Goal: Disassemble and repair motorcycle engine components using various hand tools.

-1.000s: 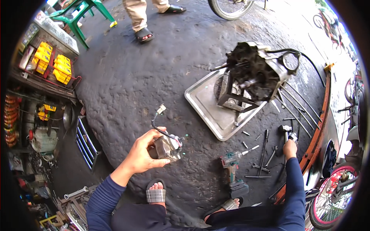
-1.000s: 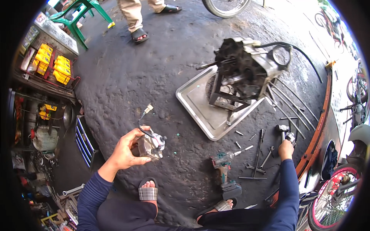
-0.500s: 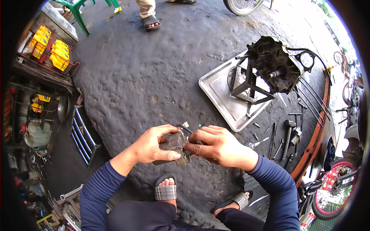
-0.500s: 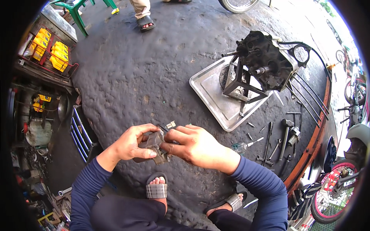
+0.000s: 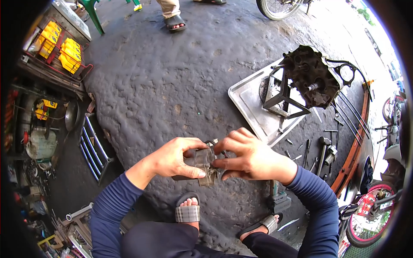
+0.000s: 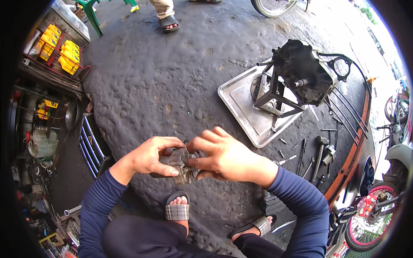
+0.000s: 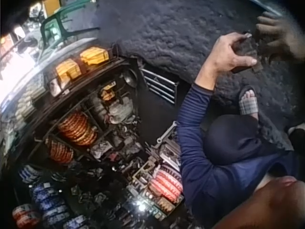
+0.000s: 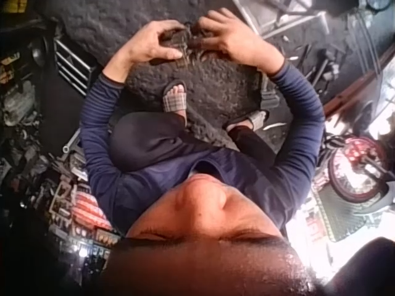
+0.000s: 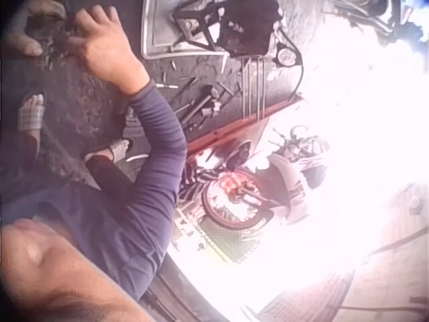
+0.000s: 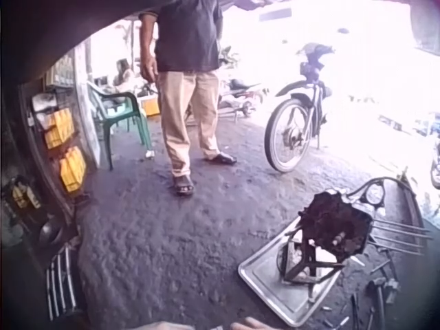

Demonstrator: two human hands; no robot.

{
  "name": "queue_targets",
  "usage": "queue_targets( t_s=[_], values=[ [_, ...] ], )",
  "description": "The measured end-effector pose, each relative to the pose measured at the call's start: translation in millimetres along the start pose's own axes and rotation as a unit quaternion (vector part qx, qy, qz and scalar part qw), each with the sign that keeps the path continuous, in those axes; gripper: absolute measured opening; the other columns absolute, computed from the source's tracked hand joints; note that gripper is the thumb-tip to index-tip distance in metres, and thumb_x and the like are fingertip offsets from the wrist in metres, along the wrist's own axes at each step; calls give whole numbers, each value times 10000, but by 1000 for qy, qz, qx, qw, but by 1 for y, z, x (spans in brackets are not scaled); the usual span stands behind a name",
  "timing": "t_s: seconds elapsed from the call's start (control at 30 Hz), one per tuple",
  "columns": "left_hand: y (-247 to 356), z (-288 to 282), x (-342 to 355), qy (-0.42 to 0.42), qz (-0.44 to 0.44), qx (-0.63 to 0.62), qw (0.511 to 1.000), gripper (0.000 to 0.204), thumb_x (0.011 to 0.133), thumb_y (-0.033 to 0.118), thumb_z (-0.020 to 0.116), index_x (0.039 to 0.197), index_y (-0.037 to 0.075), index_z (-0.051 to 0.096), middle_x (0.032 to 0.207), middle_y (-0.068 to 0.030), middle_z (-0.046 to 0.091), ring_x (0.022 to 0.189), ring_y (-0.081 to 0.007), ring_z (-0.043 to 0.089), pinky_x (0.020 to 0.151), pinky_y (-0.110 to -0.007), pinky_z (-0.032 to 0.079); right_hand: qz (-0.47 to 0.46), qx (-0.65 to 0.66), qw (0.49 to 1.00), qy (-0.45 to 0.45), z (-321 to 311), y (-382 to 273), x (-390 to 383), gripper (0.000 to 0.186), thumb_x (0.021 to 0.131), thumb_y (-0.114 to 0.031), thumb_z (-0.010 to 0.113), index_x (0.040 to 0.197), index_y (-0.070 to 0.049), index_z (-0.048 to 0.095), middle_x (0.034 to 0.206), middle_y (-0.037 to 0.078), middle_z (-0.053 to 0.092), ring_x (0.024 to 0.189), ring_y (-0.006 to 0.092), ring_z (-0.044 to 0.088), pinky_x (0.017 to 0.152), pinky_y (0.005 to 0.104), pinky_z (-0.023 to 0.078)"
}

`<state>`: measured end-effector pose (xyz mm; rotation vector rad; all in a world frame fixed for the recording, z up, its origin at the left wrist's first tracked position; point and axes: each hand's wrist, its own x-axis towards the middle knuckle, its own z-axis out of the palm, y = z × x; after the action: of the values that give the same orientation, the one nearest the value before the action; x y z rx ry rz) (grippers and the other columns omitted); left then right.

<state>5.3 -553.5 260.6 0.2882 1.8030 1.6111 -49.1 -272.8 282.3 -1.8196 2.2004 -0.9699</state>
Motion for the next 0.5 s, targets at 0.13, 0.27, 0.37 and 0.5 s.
queue_targets(
  t_s=[0.13,0.27,0.37,0.5],
  values=[
    [-31,-4,7,26,-13,16,999,740,723,217,946,1319,-77,620,1215,-56,617,1066,-132,605,897,-310,524,-11,-68,998,-15,16,16,-1,376,750,-215,773,1125,-189,768,1251,26,617,1088,244,575,926,407,451],
    [-80,-2,34,145,135,159,967,769,708,261,960,1305,-83,620,1264,-153,650,1131,-278,674,998,-372,541,87,-158,982,52,46,45,-21,502,788,-103,720,1278,-211,724,1395,86,591,1211,295,581,1013,442,454],
    [-126,7,65,252,128,275,919,794,686,264,946,1334,-44,605,1379,-173,596,1202,-373,666,1011,-417,554,293,-99,920,240,95,54,-40,654,827,-11,763,1447,-120,585,1422,171,549,1243,381,588,1052,458,494],
    [-183,7,84,279,87,324,900,764,713,231,919,1357,-4,581,1392,-157,559,1201,-415,643,988,-468,562,428,41,839,335,160,38,-79,574,878,-40,785,1417,-60,587,1402,194,547,1199,379,619,993,414,537]
  ],
)
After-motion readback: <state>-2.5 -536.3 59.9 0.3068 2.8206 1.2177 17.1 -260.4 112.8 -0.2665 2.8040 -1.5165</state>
